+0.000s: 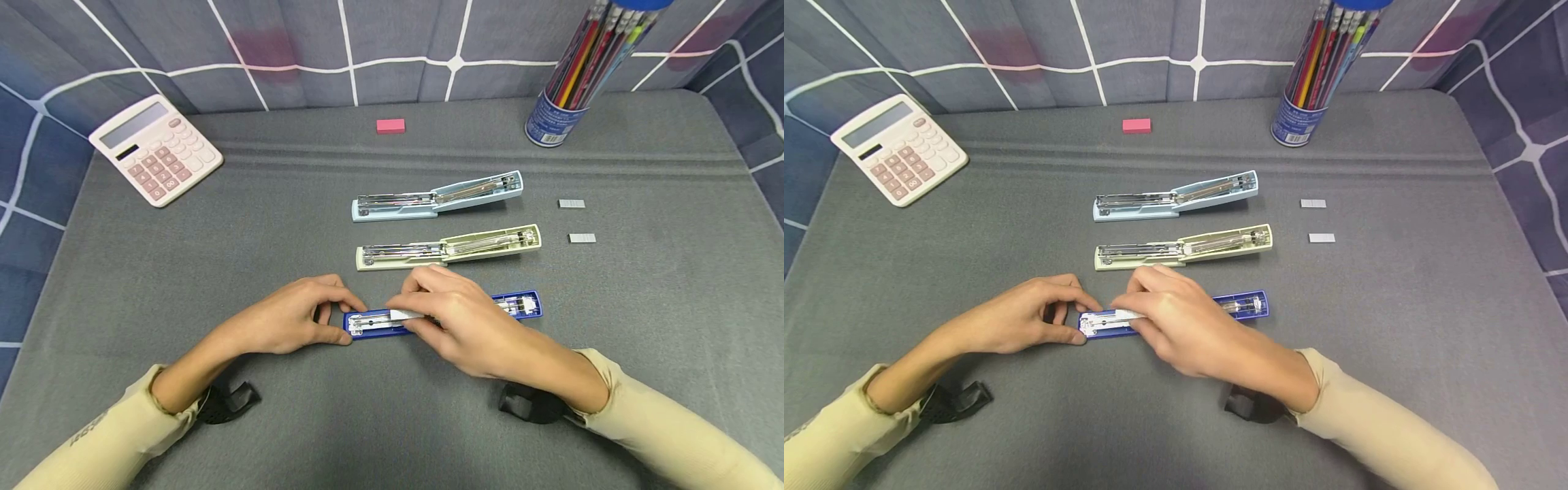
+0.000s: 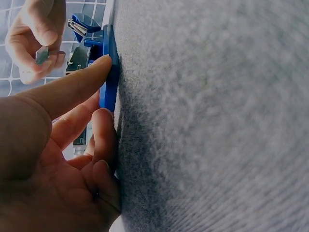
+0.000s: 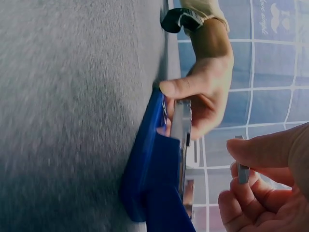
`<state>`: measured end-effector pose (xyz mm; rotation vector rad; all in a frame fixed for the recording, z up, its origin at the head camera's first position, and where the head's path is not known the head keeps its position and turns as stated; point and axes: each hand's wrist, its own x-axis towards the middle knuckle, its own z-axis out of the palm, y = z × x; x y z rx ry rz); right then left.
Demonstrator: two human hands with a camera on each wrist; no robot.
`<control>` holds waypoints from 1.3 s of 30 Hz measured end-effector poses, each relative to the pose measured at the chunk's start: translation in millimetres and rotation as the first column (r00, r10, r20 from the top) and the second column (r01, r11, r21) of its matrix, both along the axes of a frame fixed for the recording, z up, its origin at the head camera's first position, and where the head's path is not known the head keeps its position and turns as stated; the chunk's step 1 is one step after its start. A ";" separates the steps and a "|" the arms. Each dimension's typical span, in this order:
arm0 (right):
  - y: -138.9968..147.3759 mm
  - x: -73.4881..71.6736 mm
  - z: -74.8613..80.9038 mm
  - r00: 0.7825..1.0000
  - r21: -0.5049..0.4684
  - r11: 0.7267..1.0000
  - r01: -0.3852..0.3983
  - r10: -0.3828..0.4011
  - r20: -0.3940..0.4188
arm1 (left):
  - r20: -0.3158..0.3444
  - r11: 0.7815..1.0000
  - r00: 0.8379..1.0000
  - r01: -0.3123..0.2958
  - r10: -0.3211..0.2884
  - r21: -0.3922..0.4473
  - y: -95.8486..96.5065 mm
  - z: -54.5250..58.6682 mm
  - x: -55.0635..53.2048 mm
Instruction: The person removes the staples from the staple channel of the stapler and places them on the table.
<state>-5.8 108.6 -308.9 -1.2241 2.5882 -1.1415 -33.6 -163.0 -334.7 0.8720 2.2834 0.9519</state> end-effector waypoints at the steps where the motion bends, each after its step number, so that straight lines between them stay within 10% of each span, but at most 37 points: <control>1: 2.1 -0.1 0.6 1.000 -0.001 1.000 0.009 -0.009 0.000 | -0.001 1.000 1.000 -0.001 0.001 0.000 0.1 -0.1 0.0; 39: 85.3 1.0 9.0 0.951 -0.007 0.955 0.296 -0.295 -0.091 | 0.001 1.000 1.000 -0.003 0.003 -0.018 -0.8 -0.8 0.2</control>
